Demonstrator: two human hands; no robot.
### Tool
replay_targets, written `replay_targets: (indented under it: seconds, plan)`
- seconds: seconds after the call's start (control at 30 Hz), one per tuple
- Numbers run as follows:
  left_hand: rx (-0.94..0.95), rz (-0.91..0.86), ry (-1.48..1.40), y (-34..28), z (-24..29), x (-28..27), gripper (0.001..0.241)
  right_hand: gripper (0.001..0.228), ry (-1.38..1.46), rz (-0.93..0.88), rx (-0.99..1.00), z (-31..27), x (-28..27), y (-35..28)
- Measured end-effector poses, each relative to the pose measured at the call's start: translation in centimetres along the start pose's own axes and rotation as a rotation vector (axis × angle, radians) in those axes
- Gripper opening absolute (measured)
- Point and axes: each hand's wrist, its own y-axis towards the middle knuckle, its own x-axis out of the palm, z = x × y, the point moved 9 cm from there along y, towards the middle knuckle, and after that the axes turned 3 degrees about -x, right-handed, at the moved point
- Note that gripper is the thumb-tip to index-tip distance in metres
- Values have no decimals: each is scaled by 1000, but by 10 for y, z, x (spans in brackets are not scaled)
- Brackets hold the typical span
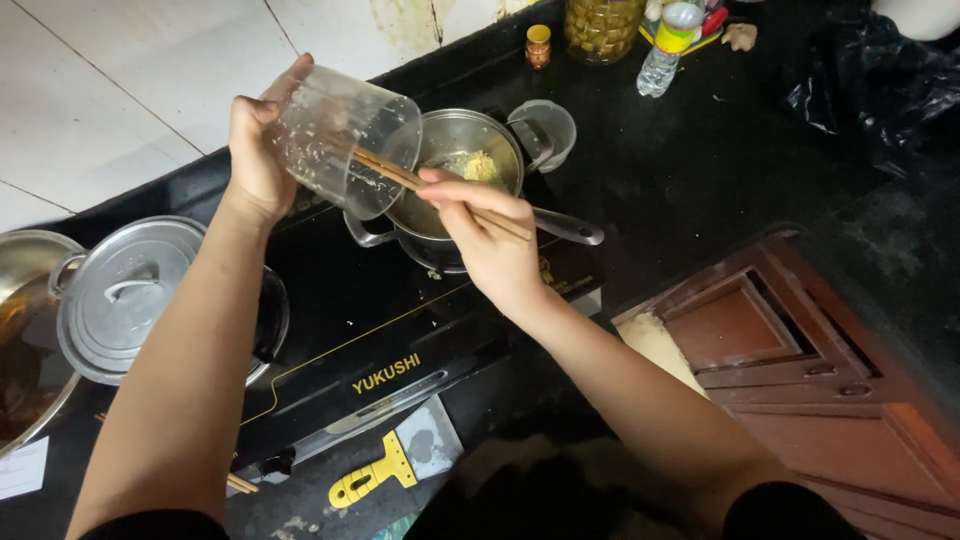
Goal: Pouring oil into a pot on a gas stove and sautéing minced garlic using a ladle and chopsticks.
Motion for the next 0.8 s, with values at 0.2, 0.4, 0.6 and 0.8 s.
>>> replay_targets:
  seconds: [0.2, 0.4, 0.6, 0.8]
  plan:
    - [-6, 99, -20, 3, -14, -30, 86, 16, -153, 59, 24, -16, -6, -3]
    - [66, 149, 71, -1, -13, -51, 81, 16, -159, 83, 109, -26, -35, -21]
    - [32, 202, -10, -2, -22, -63, 80, 17, -229, 171, 101, -42, -64, -38]
    - [92, 125, 37, 7, -29, -20, 76, 19, -76, 148, 68, -38, -35, -33]
